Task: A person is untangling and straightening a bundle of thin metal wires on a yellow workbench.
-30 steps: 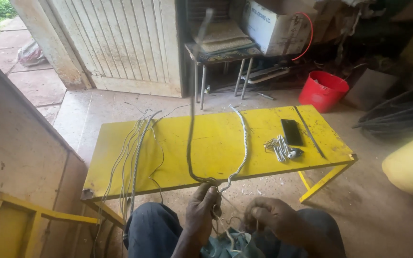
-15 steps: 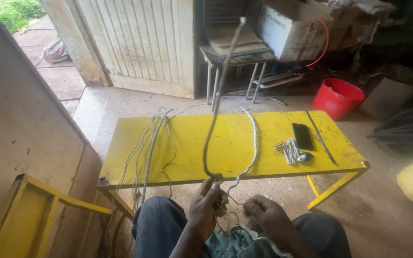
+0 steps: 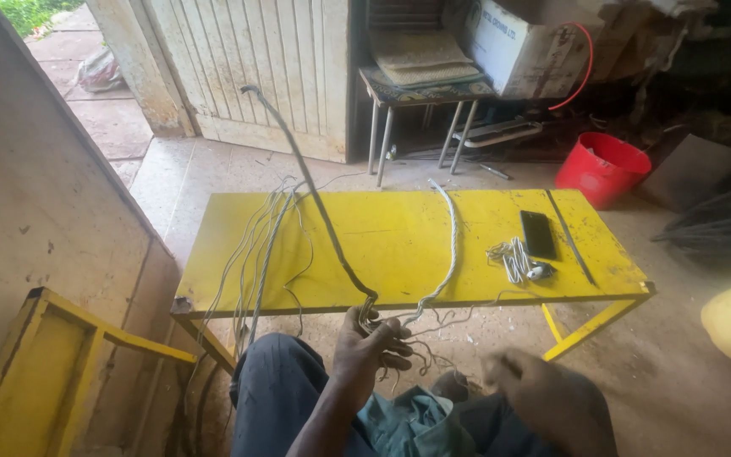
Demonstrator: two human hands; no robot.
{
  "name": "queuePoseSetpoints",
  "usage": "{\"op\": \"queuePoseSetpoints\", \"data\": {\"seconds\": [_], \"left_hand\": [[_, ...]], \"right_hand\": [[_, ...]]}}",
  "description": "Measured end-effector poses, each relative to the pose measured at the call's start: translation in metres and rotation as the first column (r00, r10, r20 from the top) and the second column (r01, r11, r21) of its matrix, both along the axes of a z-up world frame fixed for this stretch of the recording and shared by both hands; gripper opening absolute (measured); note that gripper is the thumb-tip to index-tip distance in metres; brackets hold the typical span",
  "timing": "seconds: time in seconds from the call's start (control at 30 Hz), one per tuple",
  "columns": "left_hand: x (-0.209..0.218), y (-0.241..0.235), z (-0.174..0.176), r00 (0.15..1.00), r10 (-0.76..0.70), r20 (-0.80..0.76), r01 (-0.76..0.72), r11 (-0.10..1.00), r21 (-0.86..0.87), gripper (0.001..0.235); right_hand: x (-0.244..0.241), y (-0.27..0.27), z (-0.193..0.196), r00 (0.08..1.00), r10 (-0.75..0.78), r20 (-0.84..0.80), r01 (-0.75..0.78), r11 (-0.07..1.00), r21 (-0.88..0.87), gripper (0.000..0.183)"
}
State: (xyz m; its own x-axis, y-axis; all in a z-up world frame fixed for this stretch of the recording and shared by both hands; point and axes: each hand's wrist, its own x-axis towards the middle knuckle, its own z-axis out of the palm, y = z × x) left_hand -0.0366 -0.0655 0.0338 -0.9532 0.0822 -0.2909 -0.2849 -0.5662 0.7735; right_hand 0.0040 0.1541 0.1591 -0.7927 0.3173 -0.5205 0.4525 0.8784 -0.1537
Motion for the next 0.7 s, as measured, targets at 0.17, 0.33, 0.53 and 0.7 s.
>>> {"op": "queuePoseSetpoints", "data": {"seconds": [0.17, 0.33, 0.53, 0.7], "left_hand": [[0.006, 0.004, 0.005, 0.997, -0.053, -0.051, 0.043, 0.981, -0.192, 0.044], [0.019, 0.024, 0.021, 0.982, -0.178, -0.067, 0.144, 0.927, -0.346, 0.039], [0.036, 0.023, 0.022, 0.912, -0.381, -0.154, 0.266, 0.834, -0.484, 0.04], [0.035, 0.027, 0.023, 0.817, -0.484, -0.314, 0.324, 0.836, -0.444, 0.049]], "right_hand": [[0.007, -0.014, -0.014, 0.943, -0.171, -0.287, 0.077, 0.947, -0.311, 0.038], [-0.022, -0.026, -0.029, 0.873, -0.208, -0.441, -0.146, 0.75, -0.645, 0.071], [-0.045, -0.015, -0.07, 0.699, -0.182, -0.691, -0.604, 0.367, -0.708, 0.064], [-0.062, 0.012, -0.054, 0.857, -0.279, -0.433, -0.509, -0.331, -0.795, 0.04]]}}
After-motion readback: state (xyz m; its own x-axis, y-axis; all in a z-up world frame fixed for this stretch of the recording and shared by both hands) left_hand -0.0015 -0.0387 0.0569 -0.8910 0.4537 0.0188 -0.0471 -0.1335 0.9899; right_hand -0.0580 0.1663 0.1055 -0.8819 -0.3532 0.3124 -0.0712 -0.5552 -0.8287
